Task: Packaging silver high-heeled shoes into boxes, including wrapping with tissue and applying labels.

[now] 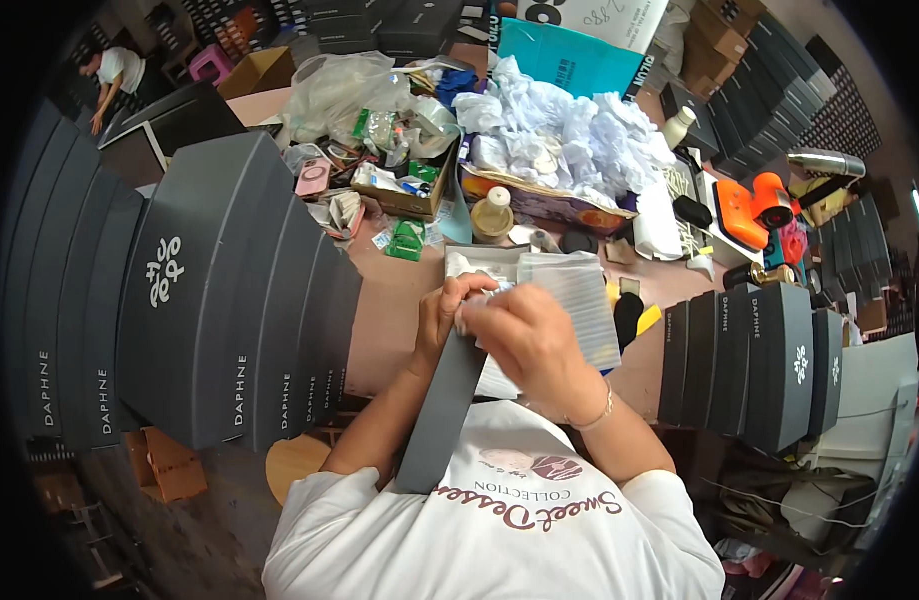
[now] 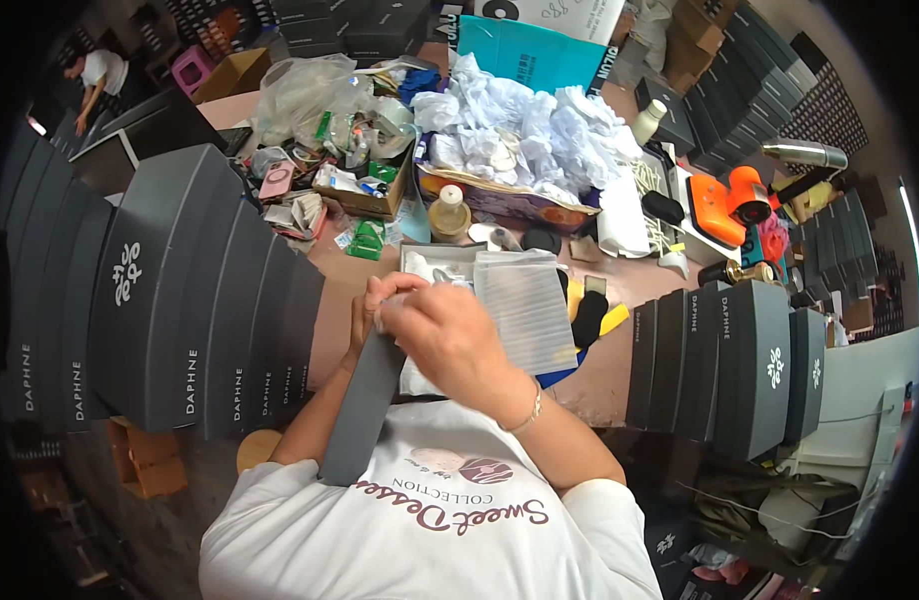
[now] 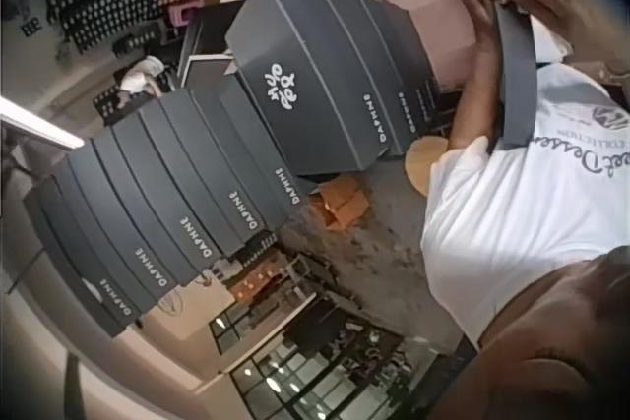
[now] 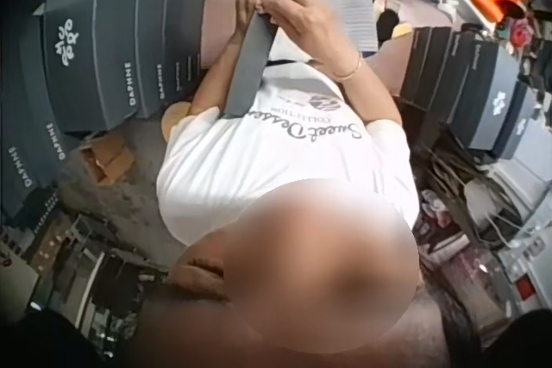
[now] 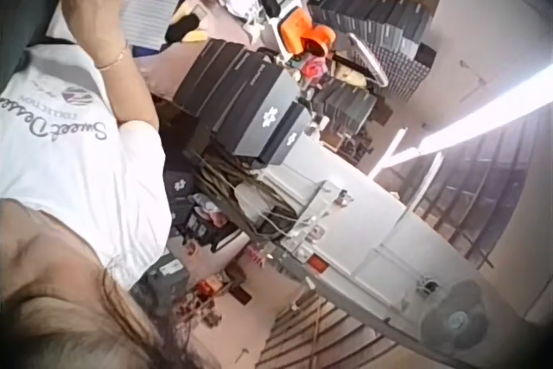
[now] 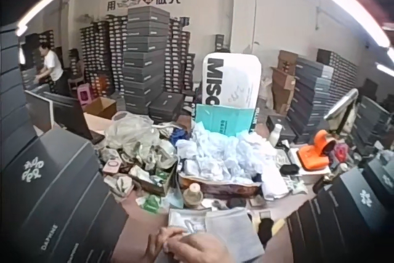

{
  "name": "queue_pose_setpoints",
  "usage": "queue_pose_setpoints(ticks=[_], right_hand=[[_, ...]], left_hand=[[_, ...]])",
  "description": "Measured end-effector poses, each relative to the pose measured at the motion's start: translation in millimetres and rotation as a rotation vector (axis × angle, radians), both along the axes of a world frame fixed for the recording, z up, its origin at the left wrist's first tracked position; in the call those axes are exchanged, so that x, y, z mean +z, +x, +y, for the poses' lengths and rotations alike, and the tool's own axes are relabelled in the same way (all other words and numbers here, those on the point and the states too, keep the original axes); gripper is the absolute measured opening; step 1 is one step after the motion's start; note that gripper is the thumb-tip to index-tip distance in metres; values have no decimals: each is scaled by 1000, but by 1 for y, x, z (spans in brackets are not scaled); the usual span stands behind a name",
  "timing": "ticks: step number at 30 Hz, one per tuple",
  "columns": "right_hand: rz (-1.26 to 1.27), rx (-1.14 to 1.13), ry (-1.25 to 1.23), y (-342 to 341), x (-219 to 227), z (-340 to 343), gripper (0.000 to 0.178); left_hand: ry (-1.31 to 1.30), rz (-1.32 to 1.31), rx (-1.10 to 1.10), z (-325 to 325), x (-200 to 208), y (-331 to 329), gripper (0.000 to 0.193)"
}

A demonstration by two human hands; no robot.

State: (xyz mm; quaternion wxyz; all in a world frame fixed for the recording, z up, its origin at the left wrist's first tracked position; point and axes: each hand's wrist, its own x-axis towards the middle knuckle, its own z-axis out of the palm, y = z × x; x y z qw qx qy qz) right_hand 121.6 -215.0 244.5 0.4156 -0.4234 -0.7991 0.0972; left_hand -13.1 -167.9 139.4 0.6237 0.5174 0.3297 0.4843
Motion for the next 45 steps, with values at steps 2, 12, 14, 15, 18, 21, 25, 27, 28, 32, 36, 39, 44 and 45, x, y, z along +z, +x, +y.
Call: queue_pose_setpoints(ticks=[2, 12, 14, 15, 18, 21, 25, 27, 28, 32, 36, 39, 44, 45], right_hand=[[4, -4, -8, 2, -3, -5, 26], [485, 50, -150, 6, -3, 17, 19], [529, 76, -129, -1, 3, 15, 20], [558, 111, -126, -7, 7, 14, 20], [512, 276, -12, -30, 29, 5, 25], [358, 389, 245, -55, 35, 7, 31], [190, 406, 548, -74, 26, 14, 35], [206, 309, 486, -72, 26, 21, 33], [214, 263, 456, -71, 26, 22, 31], [134, 361, 499, -64, 10, -11, 31], [187, 234, 509, -68, 35, 14, 33], [123, 314, 547, -72, 31, -18, 32], [248, 169, 162, -17, 47, 4, 36], [443, 249, -110, -5, 49, -3, 38]], left_hand=[[8, -12, 22, -9, 9, 4, 67], [-73, -368, -48, 6, 39, -44, 72], [-51, -503, -117, 26, 55, -67, 74], [-45, -567, -203, 31, 64, -82, 77], [20, -667, -285, 27, 94, -109, 78], [88, -719, -274, 22, 89, -96, 77], [39, -729, -217, 0, 89, -78, 80], [21, -648, -122, -3, 87, -78, 80], [10, -634, -81, -4, 86, -76, 79], [18, -739, -220, 1, 85, -60, 77], [37, -726, -174, -2, 90, -52, 80], [81, -661, -256, -6, 90, -48, 81], [41, -605, -162, -24, 97, -36, 76], [18, -571, -215, -27, 94, -41, 76]])
